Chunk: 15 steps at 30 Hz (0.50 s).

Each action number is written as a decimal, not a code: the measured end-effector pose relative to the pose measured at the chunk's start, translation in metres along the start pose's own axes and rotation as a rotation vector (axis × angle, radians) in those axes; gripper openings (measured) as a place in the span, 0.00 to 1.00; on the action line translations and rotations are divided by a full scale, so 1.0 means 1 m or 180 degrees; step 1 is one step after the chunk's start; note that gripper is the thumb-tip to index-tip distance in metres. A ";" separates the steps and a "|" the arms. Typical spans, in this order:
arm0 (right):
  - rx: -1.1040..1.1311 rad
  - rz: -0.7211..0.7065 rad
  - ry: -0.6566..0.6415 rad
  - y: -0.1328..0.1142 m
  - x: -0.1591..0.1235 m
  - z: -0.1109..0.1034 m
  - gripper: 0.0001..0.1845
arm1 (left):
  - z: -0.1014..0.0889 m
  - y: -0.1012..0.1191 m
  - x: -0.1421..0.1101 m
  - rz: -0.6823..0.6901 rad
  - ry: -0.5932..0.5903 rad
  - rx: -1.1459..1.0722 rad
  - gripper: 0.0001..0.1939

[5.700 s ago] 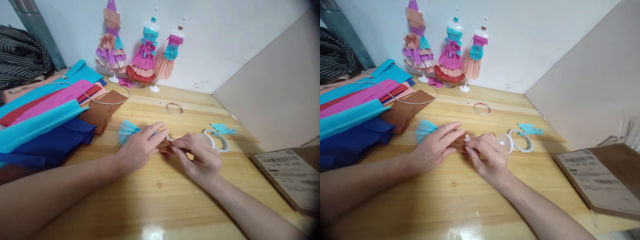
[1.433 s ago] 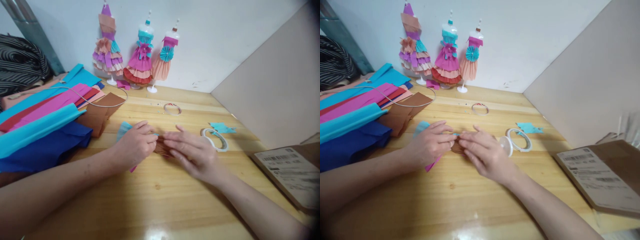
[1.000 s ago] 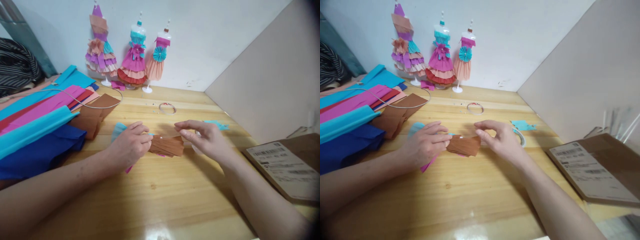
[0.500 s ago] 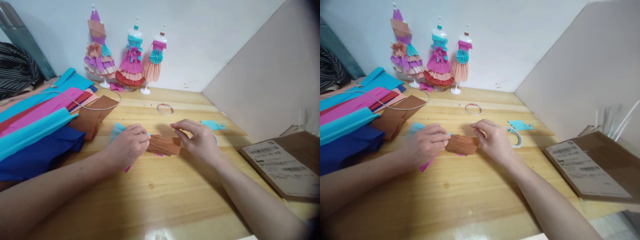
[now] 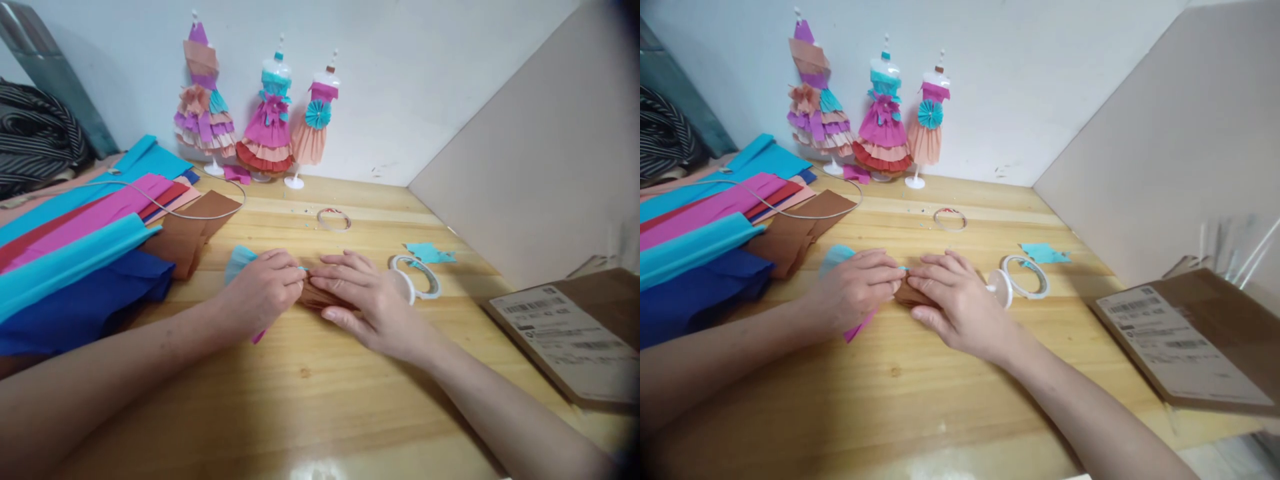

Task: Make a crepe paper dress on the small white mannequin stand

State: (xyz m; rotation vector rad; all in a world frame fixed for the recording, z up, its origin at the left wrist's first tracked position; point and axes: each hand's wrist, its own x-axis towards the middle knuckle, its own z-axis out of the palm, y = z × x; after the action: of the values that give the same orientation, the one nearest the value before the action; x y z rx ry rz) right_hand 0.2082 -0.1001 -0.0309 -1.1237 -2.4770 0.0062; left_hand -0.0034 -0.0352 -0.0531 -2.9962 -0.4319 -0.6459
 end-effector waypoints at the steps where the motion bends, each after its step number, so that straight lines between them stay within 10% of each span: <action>1: -0.0017 -0.0010 -0.0093 0.000 0.000 0.002 0.19 | 0.000 0.000 0.000 0.0026 -0.0005 0.0002 0.16; 15: -0.0032 -0.0102 -0.0097 0.001 0.003 0.009 0.13 | 0.006 0.002 -0.003 0.0271 0.0379 0.0373 0.13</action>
State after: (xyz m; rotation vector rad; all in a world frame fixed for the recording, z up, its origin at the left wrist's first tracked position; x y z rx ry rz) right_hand 0.2039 -0.0960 -0.0384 -1.0957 -2.5243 0.0015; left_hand -0.0025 -0.0373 -0.0600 -2.8301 -0.3215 -0.7583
